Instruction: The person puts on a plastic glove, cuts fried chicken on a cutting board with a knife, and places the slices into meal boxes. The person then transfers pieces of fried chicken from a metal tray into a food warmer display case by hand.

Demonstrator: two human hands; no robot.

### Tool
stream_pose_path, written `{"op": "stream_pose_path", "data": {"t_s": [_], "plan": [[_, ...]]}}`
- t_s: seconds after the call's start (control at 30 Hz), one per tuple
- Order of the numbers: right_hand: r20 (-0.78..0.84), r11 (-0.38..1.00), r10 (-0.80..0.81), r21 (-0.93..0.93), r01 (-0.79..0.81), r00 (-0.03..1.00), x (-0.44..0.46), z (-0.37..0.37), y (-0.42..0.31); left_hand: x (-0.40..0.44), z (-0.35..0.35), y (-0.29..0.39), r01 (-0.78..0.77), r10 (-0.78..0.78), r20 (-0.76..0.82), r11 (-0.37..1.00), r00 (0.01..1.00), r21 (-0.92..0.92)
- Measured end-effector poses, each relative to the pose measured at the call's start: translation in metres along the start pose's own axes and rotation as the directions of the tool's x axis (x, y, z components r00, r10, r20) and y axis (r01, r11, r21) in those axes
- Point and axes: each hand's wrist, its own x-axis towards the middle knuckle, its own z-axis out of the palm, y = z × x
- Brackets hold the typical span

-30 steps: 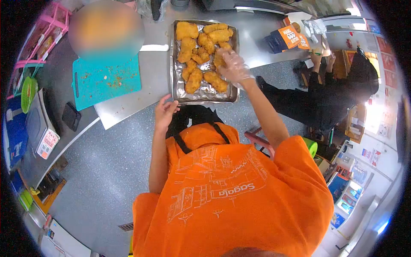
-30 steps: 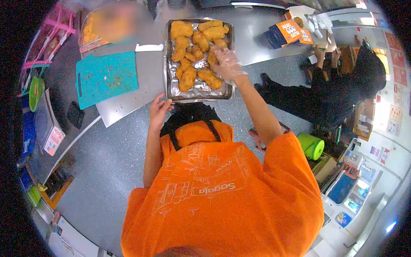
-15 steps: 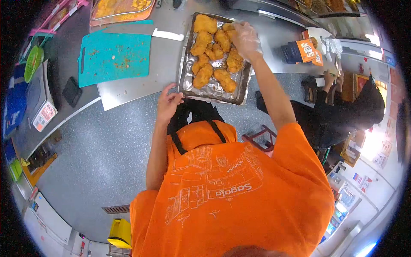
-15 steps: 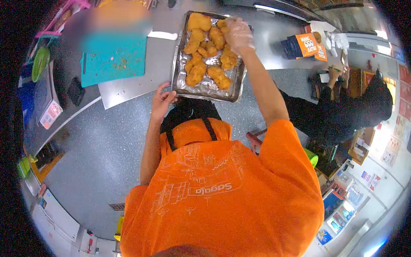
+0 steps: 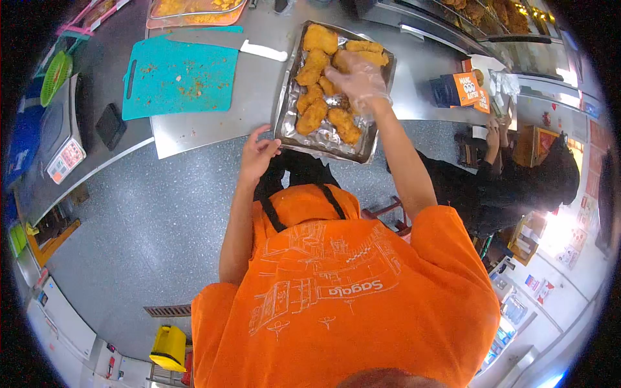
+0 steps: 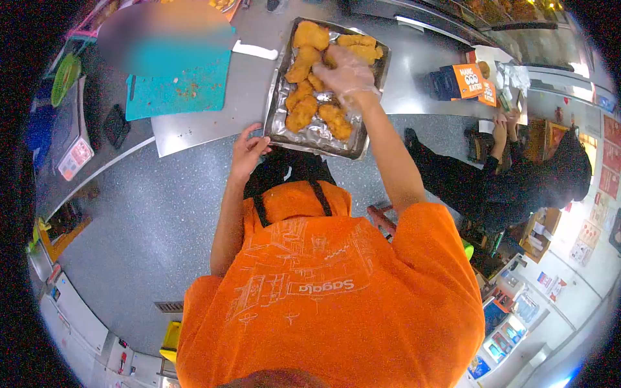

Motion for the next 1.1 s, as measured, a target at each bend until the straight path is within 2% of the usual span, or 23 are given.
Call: {"op": "stream_pose_path", "data": {"t_s": [0.07, 0.17, 0.2, 0.3, 0.4, 0.43, 0.47, 0.5, 0.57, 0.6, 0.7, 0.8, 0.9, 1.0, 1.03, 1.1], "plan": [[-0.181, 0.997, -0.072, -0.002, 0.073, 0.981, 0.004, -0.001, -0.006, 0.000, 0.000, 0.000, 0.007, -0.007, 0.004, 1.000, 1.000, 0.001], [-0.164, 0.928, -0.368, -0.132, 0.349, 0.915, 0.041, 0.015, 0.008, 0.003, -0.002, -0.005, -0.003, 0.003, 0.010, 1.000, 1.000, 0.026], [-0.039, 0.960, -0.279, -0.050, 0.277, 0.959, 0.047, 0.021, 0.007, 0.000, -0.002, -0.007, -0.004, 0.003, 0.019, 1.000, 1.000, 0.019], [-0.016, 0.891, -0.453, 0.018, 0.453, 0.891, 0.036, 0.022, 0.002, 0.005, -0.004, -0.003, -0.035, 0.035, 0.043, 0.999, 0.998, 0.014], [-0.161, 0.780, -0.602, -0.327, 0.533, 0.782, -0.017, 0.003, 0.006, 0.005, -0.003, -0.004, -0.044, 0.041, 0.072, 0.998, 0.997, 0.040], [-0.229, 0.958, -0.252, -0.197, 0.208, 0.940, -0.029, -0.002, 0.006, 0.007, -0.003, -0.003, -0.048, 0.044, 0.080, 0.998, 0.996, 0.044], [-0.240, 0.987, 0.141, -0.042, -0.155, 0.961, -0.039, -0.004, 0.011, 0.006, -0.004, -0.003, -0.045, 0.041, 0.086, 0.998, 0.995, 0.051], [-0.251, 0.943, 0.332, 0.081, -0.322, 0.909, -0.049, 0.013, 0.045, 0.004, -0.004, -0.004, -0.044, 0.038, 0.083, 0.997, 0.996, 0.070], [-0.147, 0.879, 0.466, 0.191, -0.438, 0.872, -0.065, 0.063, 0.115, 0.006, -0.002, -0.003, -0.052, 0.043, 0.082, 0.992, 0.996, 0.112], [-0.050, 0.894, 0.424, 0.179, -0.410, 0.904, -0.070, 0.075, 0.131, 0.005, 0.001, 0.003, -0.027, 0.016, 0.095, 0.992, 0.995, 0.122], [-0.179, 0.819, 0.570, 0.201, -0.537, 0.802, -0.088, 0.057, 0.051, 0.009, -0.001, -0.014, -0.063, 0.046, 0.165, 0.993, 0.985, 0.102], [-0.208, 0.735, 0.668, 0.333, -0.590, 0.715, -0.063, 0.079, 0.064, 0.003, 0.003, -0.017, -0.068, 0.056, 0.162, 0.995, 0.985, 0.069], [0.014, 0.565, 0.710, 0.584, -0.582, 0.704, -0.050, 0.077, 0.068, 0.003, 0.009, -0.018, -0.033, 0.027, 0.152, 0.999, 0.988, 0.036], [0.144, 0.391, 0.753, 0.687, -0.613, 0.642, -0.043, 0.068, 0.049, 0.002, 0.012, -0.013, -0.004, -0.002, 0.154, 0.999, 0.988, 0.039], [0.089, 0.412, 0.751, 0.711, -0.570, 0.654, -0.046, 0.059, 0.040, 0.000, 0.016, -0.007, -0.047, 0.028, 0.168, 0.993, 0.985, 0.110], [-0.034, 0.462, 0.741, 0.750, -0.473, 0.670, -0.061, 0.034, 0.011, 0.004, 0.016, -0.019, -0.060, 0.045, 0.160, 0.994, 0.986, 0.089]]}}
